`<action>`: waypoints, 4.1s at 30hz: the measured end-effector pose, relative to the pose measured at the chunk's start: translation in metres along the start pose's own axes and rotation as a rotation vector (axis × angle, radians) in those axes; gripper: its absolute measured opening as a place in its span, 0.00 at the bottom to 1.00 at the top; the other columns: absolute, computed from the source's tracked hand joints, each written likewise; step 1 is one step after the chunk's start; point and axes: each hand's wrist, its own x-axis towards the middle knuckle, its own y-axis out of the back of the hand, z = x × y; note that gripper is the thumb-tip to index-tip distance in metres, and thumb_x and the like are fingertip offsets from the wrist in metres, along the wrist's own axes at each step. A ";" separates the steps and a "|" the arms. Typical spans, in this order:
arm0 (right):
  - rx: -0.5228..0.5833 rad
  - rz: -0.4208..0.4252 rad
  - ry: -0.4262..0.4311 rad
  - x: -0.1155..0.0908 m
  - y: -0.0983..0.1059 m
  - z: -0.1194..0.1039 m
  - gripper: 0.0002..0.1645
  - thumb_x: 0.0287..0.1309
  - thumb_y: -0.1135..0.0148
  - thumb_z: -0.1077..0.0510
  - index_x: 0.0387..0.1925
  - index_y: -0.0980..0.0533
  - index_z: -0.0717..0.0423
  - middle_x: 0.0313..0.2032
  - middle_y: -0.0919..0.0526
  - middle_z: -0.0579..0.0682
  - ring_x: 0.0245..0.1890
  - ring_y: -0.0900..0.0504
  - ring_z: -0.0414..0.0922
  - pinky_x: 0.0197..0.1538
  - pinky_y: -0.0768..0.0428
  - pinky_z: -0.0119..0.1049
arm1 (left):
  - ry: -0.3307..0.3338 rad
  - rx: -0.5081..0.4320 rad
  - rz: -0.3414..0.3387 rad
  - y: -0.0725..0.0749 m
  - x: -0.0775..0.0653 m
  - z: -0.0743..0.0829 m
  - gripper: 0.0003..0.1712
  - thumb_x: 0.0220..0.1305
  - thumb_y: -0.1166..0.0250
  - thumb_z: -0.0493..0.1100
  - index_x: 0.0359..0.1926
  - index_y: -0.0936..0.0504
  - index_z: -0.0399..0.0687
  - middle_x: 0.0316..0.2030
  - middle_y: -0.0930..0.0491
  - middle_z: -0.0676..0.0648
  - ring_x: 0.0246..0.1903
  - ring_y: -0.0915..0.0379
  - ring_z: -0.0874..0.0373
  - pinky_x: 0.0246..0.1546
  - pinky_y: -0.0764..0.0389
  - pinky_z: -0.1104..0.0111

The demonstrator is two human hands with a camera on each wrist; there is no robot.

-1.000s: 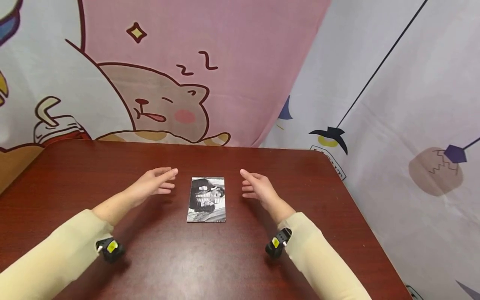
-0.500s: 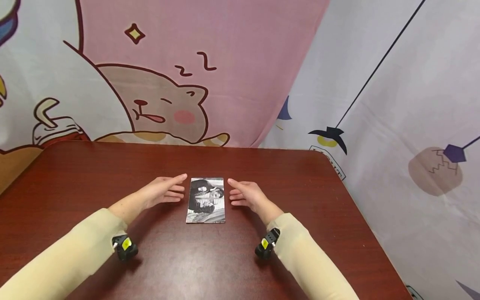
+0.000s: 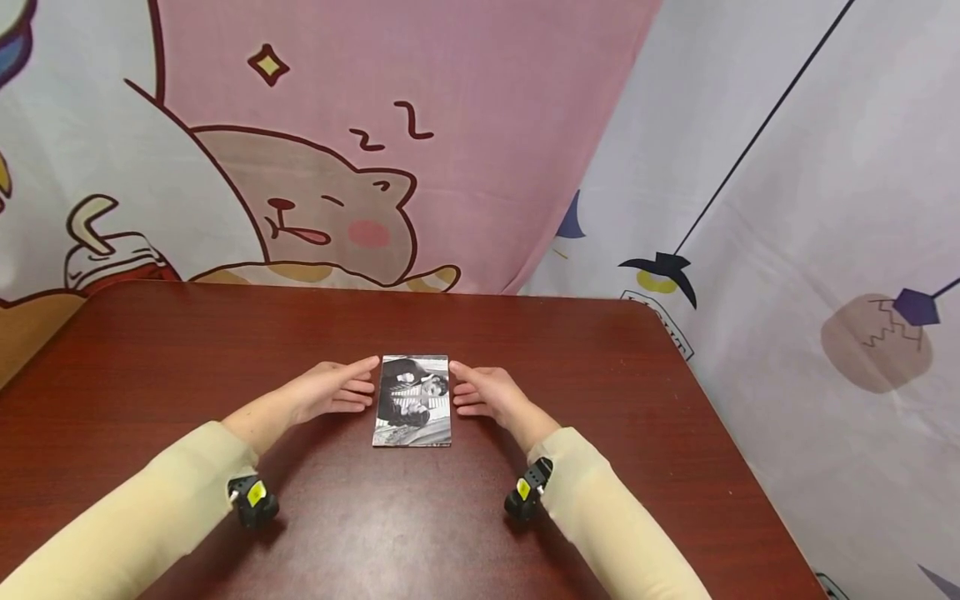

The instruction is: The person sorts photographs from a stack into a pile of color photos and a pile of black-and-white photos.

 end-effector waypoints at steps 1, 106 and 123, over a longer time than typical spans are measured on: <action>-0.003 -0.002 -0.003 0.000 0.000 0.000 0.35 0.62 0.46 0.45 0.58 0.32 0.70 0.46 0.20 0.61 0.32 0.19 0.41 0.41 0.14 0.36 | 0.001 0.000 -0.002 0.000 0.000 0.000 0.44 0.62 0.43 0.60 0.63 0.40 0.26 0.57 0.29 0.29 0.48 0.22 0.46 0.52 0.19 0.61; 0.074 0.056 0.005 0.022 -0.099 -0.043 0.19 0.54 0.37 0.68 0.48 0.27 0.68 0.19 0.24 0.44 0.16 0.27 0.35 0.19 0.22 0.22 | 0.023 0.021 -0.012 0.072 -0.018 0.006 0.12 0.65 0.44 0.36 0.47 0.31 0.33 0.27 0.25 0.53 0.28 0.25 0.64 0.37 0.15 0.72; 0.083 0.025 0.001 0.028 -0.132 -0.043 0.18 0.53 0.37 0.69 0.47 0.26 0.69 0.20 0.24 0.44 0.16 0.28 0.36 0.22 0.19 0.24 | 0.060 0.047 -0.019 0.102 -0.027 -0.009 0.13 0.68 0.47 0.36 0.50 0.33 0.33 0.28 0.25 0.55 0.29 0.26 0.65 0.37 0.15 0.73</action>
